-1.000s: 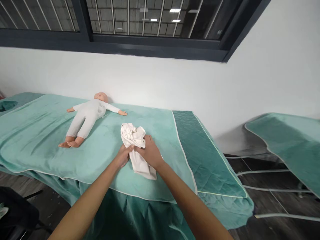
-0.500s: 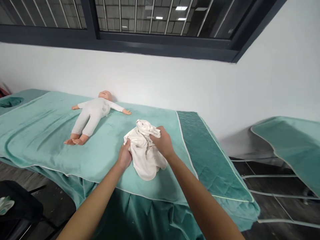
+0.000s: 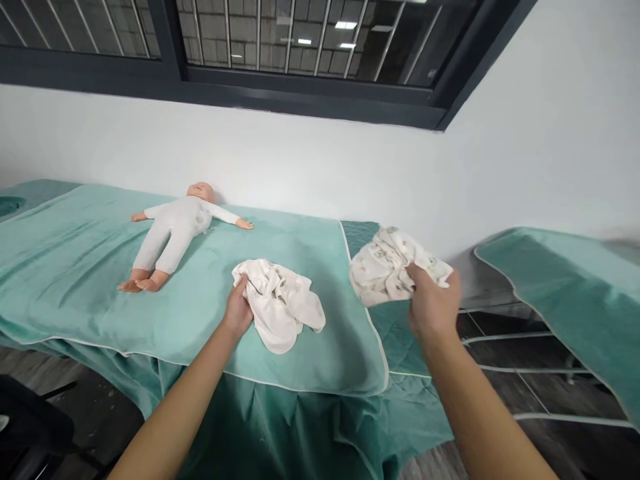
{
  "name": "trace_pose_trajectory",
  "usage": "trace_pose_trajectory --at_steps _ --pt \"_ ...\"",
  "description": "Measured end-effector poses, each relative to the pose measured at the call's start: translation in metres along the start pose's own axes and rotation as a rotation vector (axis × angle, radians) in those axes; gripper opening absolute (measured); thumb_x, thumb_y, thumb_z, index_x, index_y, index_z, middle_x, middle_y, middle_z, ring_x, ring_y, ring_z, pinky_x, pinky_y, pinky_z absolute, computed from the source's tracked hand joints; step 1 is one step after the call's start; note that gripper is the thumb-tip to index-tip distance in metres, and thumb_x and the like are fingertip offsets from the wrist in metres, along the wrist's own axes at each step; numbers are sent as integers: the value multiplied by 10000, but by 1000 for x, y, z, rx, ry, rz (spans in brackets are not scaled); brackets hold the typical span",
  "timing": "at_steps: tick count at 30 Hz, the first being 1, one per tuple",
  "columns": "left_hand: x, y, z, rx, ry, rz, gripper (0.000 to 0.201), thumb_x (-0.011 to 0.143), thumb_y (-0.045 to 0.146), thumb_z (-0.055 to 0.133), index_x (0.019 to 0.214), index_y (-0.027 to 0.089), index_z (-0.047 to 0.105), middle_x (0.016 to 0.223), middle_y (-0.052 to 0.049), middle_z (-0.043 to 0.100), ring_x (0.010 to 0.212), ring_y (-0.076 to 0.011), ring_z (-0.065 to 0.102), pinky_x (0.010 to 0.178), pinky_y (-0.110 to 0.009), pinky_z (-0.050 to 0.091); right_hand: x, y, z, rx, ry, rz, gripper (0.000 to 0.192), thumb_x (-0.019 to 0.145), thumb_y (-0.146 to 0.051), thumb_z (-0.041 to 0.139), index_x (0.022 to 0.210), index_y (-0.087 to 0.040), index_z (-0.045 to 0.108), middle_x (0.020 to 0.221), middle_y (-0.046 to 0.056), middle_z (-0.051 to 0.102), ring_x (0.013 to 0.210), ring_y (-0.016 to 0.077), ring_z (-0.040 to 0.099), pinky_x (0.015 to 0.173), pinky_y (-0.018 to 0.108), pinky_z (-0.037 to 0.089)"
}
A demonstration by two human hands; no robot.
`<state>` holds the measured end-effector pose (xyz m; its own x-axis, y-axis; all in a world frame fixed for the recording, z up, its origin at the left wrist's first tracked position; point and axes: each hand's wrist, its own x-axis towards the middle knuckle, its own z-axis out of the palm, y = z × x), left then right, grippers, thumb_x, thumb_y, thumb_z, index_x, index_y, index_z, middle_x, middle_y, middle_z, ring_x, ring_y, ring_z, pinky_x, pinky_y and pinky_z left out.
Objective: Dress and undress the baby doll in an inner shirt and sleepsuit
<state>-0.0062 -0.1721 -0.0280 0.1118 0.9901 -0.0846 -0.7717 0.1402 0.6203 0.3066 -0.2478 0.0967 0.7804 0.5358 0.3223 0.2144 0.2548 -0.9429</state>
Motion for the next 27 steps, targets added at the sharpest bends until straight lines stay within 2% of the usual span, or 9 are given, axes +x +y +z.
trace_pose_trajectory --at_steps 2,5,8,13,17,20,21,24,27 --pt "0 1 1 29 -23 11 495 917 443 618 1361 229 569 1506 -102 519 1253 -187 619 1038 -342 475 5 12 -27 -212 -3 -107 481 734 -394 722 1186 -340 563 1192 103 653 1027 297 662 902 514 560" --pt "-2 1 3 70 -29 20 503 921 433 614 1376 227 554 1479 -111 549 1230 -188 635 1038 -343 469 -1 48 -54 -641 -204 -306 635 787 -447 645 1388 -310 490 1313 144 582 1215 361 574 1021 559 470" --pt "-5 0 4 88 -50 36 476 923 423 610 1354 227 566 1438 -110 589 1191 -184 656 1029 -338 463 -16 93 -62 -903 -431 -293 516 863 -414 512 1344 -229 533 1303 195 563 1254 378 537 1022 529 454" --pt "4 14 8 225 36 44 429 923 411 576 1286 183 585 1321 -108 670 1040 -141 692 943 -291 470 -31 121 -60 -1076 -424 -318 526 907 -408 439 1357 -151 525 1359 225 524 1253 377 522 1018 548 445" --pt "25 51 24 340 27 -33 338 828 311 685 1115 136 653 992 -61 751 817 -120 670 808 -265 480 -29 89 -47 -1119 -357 -493 626 878 -461 538 1409 -139 465 1513 232 383 1367 420 411 1069 617 379" --pt "26 86 55 448 -108 -114 380 651 234 839 990 120 708 821 -28 720 722 -135 638 720 -261 469 -32 48 -14 -924 -456 -593 625 890 -459 552 1415 -134 451 1506 227 405 1412 389 370 1127 603 334" --pt "21 97 70 497 -187 -130 375 632 232 853 963 118 719 810 -27 711 715 -136 631 705 -256 461 -35 32 1 -802 -532 -572 624 890 -454 560 1424 -153 442 1485 211 436 1400 356 399 1133 564 355" --pt "-4 132 121 868 -626 -33 302 775 348 752 995 147 708 865 -26 695 756 -136 616 688 -245 443 -48 -23 51 -433 -848 -390 611 893 -448 591 1446 -254 419 1474 125 486 1364 276 468 1080 467 444" --pt "-33 163 166 1130 -901 146 265 869 373 642 1021 162 695 1022 -56 702 913 -169 627 795 -275 468 -58 -81 91 -218 -1175 -359 474 879 -400 626 1328 -266 556 1395 63 568 1288 242 529 1070 412 442"
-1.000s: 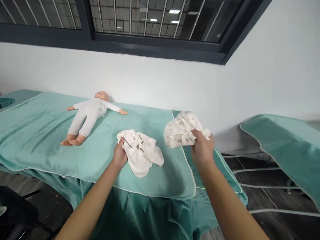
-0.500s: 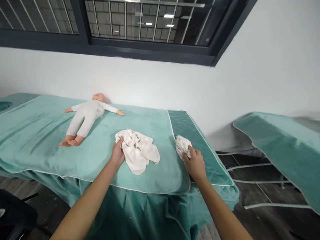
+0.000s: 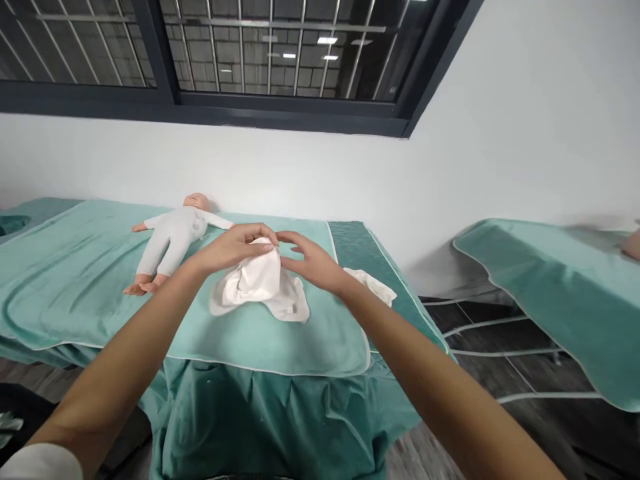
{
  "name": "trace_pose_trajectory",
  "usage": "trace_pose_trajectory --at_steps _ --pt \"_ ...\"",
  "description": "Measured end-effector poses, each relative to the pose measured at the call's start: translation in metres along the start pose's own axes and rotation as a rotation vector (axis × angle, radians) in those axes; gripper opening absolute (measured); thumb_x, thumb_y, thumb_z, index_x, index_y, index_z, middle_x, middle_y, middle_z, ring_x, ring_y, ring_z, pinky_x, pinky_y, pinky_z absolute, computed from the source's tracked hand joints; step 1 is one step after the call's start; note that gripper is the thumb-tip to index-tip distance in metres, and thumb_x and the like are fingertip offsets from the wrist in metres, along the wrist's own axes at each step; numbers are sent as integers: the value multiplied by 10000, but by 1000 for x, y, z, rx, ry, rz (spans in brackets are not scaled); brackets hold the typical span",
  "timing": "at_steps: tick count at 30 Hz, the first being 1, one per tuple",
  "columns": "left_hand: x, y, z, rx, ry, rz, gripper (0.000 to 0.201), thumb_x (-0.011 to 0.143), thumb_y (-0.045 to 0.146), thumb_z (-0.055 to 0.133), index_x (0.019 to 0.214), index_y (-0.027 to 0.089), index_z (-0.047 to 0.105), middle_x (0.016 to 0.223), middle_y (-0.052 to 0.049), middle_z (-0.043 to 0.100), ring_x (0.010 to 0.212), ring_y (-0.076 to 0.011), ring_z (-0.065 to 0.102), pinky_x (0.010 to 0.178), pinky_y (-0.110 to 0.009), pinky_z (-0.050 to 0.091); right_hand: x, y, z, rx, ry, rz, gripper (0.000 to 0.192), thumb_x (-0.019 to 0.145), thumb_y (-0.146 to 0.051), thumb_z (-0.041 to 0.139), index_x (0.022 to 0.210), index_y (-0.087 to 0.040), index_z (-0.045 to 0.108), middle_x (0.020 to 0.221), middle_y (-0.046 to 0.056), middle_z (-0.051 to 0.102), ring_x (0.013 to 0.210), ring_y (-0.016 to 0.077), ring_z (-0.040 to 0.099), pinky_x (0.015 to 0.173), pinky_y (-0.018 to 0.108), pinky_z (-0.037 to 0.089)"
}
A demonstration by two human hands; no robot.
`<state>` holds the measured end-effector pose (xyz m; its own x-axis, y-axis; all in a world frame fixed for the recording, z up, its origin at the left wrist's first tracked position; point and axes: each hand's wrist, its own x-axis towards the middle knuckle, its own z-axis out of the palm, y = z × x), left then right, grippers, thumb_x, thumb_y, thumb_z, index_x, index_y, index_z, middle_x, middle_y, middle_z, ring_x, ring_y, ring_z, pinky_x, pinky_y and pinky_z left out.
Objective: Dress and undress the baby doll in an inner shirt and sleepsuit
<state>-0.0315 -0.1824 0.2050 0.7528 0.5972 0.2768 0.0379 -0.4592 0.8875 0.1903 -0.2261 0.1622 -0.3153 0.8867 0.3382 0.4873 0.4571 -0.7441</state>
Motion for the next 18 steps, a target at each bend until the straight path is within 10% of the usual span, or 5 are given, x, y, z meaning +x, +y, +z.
trace_pose_trajectory --at_steps 7,12,18 --pt "-17 59 -12 652 169 133 269 940 243 487 1178 217 608 1175 -43 697 1072 -206 641 938 -346 475 34 -77 -21 -283 -42 -47 217 889 -302 561 1021 -176 679 837 1 675 771 168 593 692 275 423" --pt "-29 66 -20 1256 363 -71 442 894 67 403 1261 247 571 1199 -63 686 1018 -251 678 919 -408 461 22 -89 -38 -886 6 -18 288 930 -146 401 1091 -175 638 1014 87 695 863 213 620 710 296 387" --pt "-32 46 -34 1220 513 -203 446 820 37 427 1179 221 616 1160 -90 688 1072 -284 643 852 -384 477 2 -67 -48 -1150 40 155 308 915 -137 387 1104 -184 626 1100 118 688 826 248 646 645 314 383"
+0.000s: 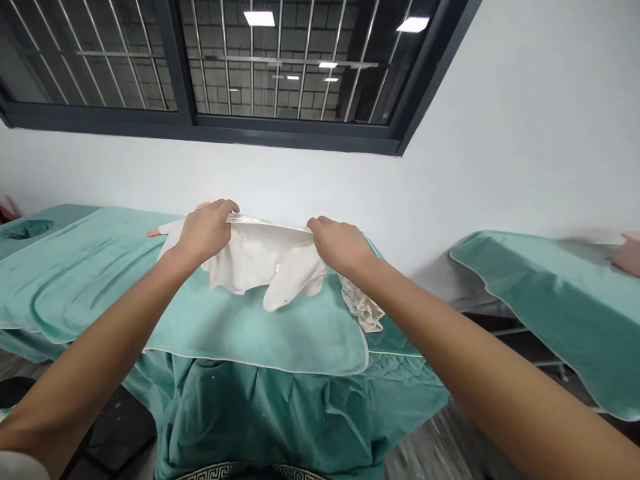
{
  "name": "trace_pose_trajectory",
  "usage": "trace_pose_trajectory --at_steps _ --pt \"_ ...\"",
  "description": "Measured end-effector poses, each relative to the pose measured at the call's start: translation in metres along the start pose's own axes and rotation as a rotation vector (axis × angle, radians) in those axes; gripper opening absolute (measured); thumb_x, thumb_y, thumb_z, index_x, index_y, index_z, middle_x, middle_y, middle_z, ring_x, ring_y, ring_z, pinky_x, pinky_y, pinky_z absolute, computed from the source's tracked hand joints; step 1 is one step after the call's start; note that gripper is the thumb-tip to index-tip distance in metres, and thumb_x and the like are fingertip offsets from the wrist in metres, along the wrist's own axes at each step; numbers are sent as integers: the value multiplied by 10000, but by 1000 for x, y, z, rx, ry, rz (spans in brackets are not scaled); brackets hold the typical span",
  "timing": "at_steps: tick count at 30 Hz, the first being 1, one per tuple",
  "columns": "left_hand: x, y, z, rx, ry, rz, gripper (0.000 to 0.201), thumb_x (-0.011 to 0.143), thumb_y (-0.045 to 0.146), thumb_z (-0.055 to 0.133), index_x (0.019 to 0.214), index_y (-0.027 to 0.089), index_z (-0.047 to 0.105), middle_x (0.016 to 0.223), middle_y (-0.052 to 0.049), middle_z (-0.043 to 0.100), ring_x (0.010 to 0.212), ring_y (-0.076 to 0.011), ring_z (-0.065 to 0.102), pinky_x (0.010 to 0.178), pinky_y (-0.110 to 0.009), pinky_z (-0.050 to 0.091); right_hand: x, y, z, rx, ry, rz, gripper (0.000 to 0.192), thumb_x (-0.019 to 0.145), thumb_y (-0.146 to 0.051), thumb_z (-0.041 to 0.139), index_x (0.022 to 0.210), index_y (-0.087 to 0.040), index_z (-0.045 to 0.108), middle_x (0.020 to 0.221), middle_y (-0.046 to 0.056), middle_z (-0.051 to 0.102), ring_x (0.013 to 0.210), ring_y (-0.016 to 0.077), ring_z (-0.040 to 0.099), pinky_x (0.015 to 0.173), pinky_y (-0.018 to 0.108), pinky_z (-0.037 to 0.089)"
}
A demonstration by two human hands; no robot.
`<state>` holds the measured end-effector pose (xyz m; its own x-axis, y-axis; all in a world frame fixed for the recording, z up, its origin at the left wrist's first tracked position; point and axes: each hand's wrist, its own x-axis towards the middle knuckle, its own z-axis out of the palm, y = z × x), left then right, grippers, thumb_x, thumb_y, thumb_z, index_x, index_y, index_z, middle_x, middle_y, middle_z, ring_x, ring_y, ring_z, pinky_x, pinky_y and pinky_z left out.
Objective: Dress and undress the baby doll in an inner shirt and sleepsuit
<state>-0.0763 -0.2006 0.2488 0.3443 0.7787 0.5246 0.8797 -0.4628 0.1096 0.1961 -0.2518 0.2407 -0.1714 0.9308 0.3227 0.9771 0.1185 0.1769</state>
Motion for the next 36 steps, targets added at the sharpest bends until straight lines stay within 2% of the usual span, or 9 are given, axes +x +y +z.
trace_pose_trajectory --at_steps 5,9,13,17,21,24,28,33,36 --pt "-7 -26 22 -394 -65 -115 239 906 247 444 1007 210 657 980 -38 723 933 -221 654 791 -309 479 -15 30 30 434 73 116 298 868 -188 426 1039 -227 667 1013 42 724 912 228 646 739 307 437" --pt "-9 -44 32 -434 -237 -201 296 884 450 523 914 199 678 917 -30 723 878 -224 650 777 -295 469 -20 55 57 715 75 290 275 811 -303 503 988 -220 696 893 27 705 793 195 616 687 285 441" --pt "4 -66 57 -410 -458 -258 397 884 552 510 996 223 702 1027 -41 743 932 -245 668 830 -308 481 -5 72 97 895 -125 439 288 749 -340 564 951 -195 709 764 15 666 656 168 572 566 259 406" --pt "17 -88 106 -250 -632 -311 447 895 587 479 964 196 685 1040 -92 738 946 -284 682 817 -344 506 27 76 147 841 -326 417 251 746 -289 568 920 -181 714 826 30 701 724 178 610 589 251 434" --pt "10 -82 158 64 -427 -383 353 956 411 432 1110 168 637 1144 -165 692 1098 -328 642 900 -425 504 49 41 189 556 -201 360 354 801 -186 492 1104 -144 671 1105 115 703 957 241 641 826 341 512" --pt "-7 -56 195 96 -235 -246 310 958 261 424 1178 141 606 1247 -184 632 1224 -321 567 996 -445 467 45 -12 214 431 1 181 447 836 -108 429 1257 -91 579 1326 187 591 1212 259 552 1050 385 431" --pt "-23 -22 241 -160 -392 -127 350 961 209 409 1254 151 592 1294 -135 627 1216 -230 580 1056 -347 454 34 -70 246 455 -91 140 438 924 -234 430 1331 -96 514 1344 188 592 1268 280 523 1085 403 407" --pt "-22 -15 273 -114 -404 -200 464 980 233 369 1389 55 498 1548 -193 413 1460 -311 337 1199 -442 306 38 -78 277 368 -100 368 579 980 -366 366 1424 1 422 1521 251 431 1434 373 349 1193 508 231" --pt "-18 -22 274 -69 -362 -249 546 993 295 346 1493 81 398 1597 -172 351 1485 -330 283 1201 -474 299 42 -66 284 353 -134 356 646 991 -404 335 1481 16 372 1570 222 381 1474 354 298 1209 468 231"
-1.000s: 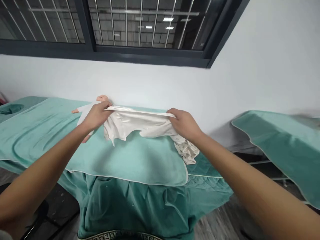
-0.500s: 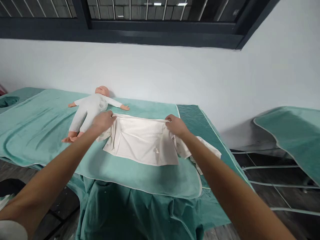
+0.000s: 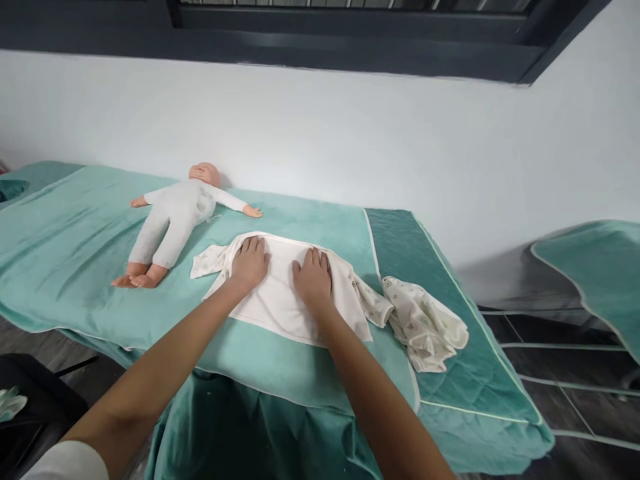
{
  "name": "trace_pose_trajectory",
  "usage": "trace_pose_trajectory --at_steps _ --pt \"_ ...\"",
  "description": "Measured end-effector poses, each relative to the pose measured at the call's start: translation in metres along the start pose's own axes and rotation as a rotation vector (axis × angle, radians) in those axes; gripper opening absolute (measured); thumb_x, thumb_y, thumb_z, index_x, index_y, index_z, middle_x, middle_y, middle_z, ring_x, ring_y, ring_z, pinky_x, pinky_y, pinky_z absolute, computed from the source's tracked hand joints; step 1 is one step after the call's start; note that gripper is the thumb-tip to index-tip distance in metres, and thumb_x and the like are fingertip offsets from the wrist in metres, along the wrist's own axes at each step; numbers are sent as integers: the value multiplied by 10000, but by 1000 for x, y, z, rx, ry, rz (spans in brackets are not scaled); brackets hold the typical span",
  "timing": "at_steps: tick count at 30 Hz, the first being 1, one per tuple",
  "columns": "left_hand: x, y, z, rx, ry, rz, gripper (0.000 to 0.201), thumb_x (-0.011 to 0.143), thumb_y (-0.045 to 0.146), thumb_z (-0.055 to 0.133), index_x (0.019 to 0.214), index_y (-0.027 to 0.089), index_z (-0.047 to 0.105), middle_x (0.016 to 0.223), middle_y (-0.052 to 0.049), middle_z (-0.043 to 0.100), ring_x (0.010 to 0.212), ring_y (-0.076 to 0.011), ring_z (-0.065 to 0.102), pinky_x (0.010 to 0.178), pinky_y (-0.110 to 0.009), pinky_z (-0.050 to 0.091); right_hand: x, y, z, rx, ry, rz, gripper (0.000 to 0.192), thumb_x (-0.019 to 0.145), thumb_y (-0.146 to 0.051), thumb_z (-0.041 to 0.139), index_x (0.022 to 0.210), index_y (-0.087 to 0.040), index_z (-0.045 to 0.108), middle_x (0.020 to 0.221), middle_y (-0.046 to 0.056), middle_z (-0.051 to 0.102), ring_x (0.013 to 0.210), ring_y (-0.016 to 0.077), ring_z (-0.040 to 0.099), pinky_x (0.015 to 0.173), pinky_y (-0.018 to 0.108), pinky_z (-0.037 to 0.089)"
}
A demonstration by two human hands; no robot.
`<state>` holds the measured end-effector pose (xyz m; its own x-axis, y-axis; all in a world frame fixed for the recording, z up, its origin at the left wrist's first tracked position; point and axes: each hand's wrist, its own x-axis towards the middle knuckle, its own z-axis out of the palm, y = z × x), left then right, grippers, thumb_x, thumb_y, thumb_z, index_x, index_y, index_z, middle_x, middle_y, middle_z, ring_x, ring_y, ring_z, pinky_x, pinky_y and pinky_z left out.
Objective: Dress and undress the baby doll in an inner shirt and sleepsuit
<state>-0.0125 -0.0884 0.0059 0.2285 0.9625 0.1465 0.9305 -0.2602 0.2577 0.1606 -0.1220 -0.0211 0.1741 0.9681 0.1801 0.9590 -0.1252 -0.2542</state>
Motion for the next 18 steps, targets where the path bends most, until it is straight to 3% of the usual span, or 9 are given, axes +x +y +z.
trace_pose_trajectory --at_steps 5,12,18 --pt "7 -4 -9 48 69 -26 603 993 354 329 1572 189 293 1633 -123 304 1498 -321 255 1158 -526 349 13 11 -5 -21 82 -171 622 997 -338 293 1529 -16 311 1611 190 319 1500 306 265 1230 460 214" --pt "50 -1 -2 25 -23 -81 607 994 395 327 1578 237 289 1678 -126 170 1530 -355 178 1116 -614 351 56 11 -2 -22 75 -160 670 993 -408 328 1538 -19 302 1627 193 278 1491 357 248 1216 489 239" --pt "67 -14 15 63 34 -59 589 1012 436 262 1564 244 333 1644 -112 284 1498 -325 253 1157 -556 313 85 22 16 19 -35 -135 657 1016 -428 259 1534 -29 326 1615 180 318 1486 304 285 1230 452 234"
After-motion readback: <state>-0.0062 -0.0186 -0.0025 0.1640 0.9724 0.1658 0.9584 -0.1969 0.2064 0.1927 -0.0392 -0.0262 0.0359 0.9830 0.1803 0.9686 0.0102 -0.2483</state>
